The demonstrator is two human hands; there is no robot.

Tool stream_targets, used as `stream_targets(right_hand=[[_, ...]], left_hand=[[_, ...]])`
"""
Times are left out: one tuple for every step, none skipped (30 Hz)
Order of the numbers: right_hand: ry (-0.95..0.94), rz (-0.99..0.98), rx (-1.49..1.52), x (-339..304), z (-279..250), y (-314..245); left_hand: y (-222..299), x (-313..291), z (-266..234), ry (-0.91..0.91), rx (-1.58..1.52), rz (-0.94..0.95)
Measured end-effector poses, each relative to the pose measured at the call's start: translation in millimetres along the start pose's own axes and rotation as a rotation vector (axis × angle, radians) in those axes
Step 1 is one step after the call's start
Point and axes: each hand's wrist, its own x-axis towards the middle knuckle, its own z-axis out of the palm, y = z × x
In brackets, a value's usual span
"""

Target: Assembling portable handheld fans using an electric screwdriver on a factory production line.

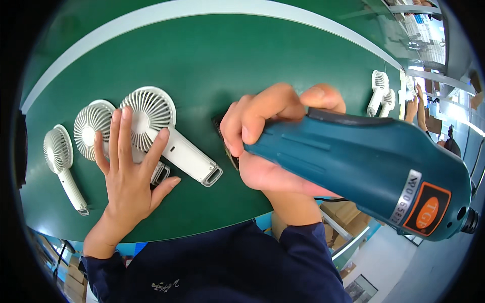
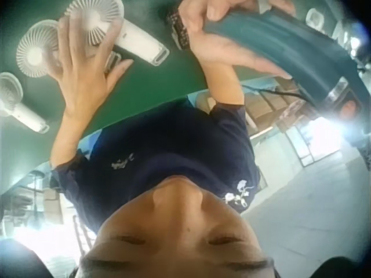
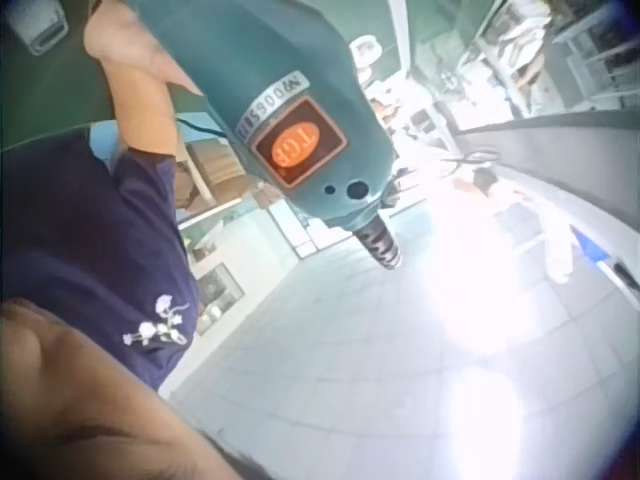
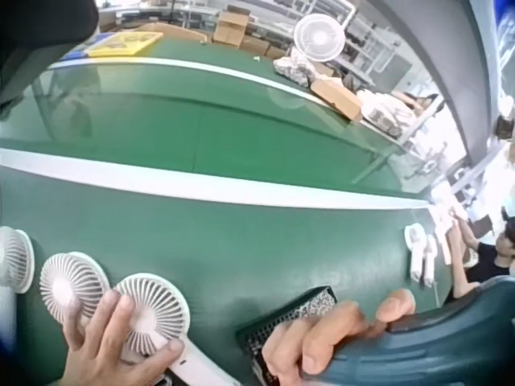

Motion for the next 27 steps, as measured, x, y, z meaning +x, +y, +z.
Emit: stream_targets(right_hand=[[-0.001,0.015,-0.003,-2,3,-2],[0.028,0.024,-0.010,-2,5,-4],[0.057,0.033,-0.017,-2,6,-5],[0.055,0.029,-0.028,-1,7,-5],[0.056,0.033,-0.033,-1,7,-6],[0.048,0.034,-0.029,0,6,-7],[0.040,0.034,-0.026,1,4,-7],[0.034,-0.015,-0.029,0,2,-2],[0.034,-0.016,-0.029,-1,3,1],[0.060,-0.030,-0.037,-2,4,3],[0.086,-0.044,-0.042,-3,5,5],[0.098,-0.047,-0.043,-3,5,6],[0.101,-0.051,-0.043,-4,4,6],[0.092,-0.036,-0.036,-3,2,6],[0.084,-0.020,-0.030,-3,1,6],[0.078,-0.010,-0.034,-3,-1,6],[0.082,-0.014,-0.039,-3,-1,6],[0.130,-0.054,0.034,-4,1,9],[0.178,-0.095,0.107,-4,1,10],[0.177,-0.096,0.107,-4,0,10],[0.127,-0.094,0.095,-4,-2,10],[0.077,-0.092,0.082,-4,-3,10],[0.076,-0.092,0.083,-4,-3,9],[0.058,-0.083,0.060,-3,-2,8],[0.039,-0.074,0.037,-3,-1,8],[0.036,-0.077,0.036,-4,0,7],[0.060,-0.076,0.019,-6,2,5]], left_hand=[[0,-1,1,-0.004,-0.013,-0.007],[-1,0,3,0.016,0.010,0.007],[-1,0,3,0.036,0.035,0.022],[2,0,2,0.026,0.033,0.000],[5,-1,2,0.021,0.039,0.012],[8,-1,2,0.017,0.046,0.025],[13,-2,5,0.035,0.044,0.029],[16,-3,7,0.029,0.042,0.033],[18,-4,8,0.023,0.041,0.038],[20,-5,10,0.034,0.036,0.026],[21,-5,9,0.034,0.039,0.028],[22,-5,9,0.024,0.044,0.029],[23,-4,8,0.015,0.050,0.031],[23,-4,8,0.016,0.051,0.036],[24,-4,8,0.002,0.068,0.028],[25,-4,8,-0.012,0.085,0.020],[26,-4,7,-0.010,0.084,0.027],[27,-4,7,-0.015,0.057,0.015],[28,-3,7,-0.019,0.029,0.002],[29,-3,8,-0.018,0.030,0.002],[29,-3,8,-0.001,0.040,-0.002],[30,-3,10,0.016,0.050,-0.006],[30,-4,10,0.016,0.051,-0.007],[30,-4,10,0.024,0.049,-0.009],[31,-4,11,0.033,0.048,-0.012],[31,-3,12,0.037,0.049,-0.012],[31,-3,13,0.046,0.043,-0.010]])
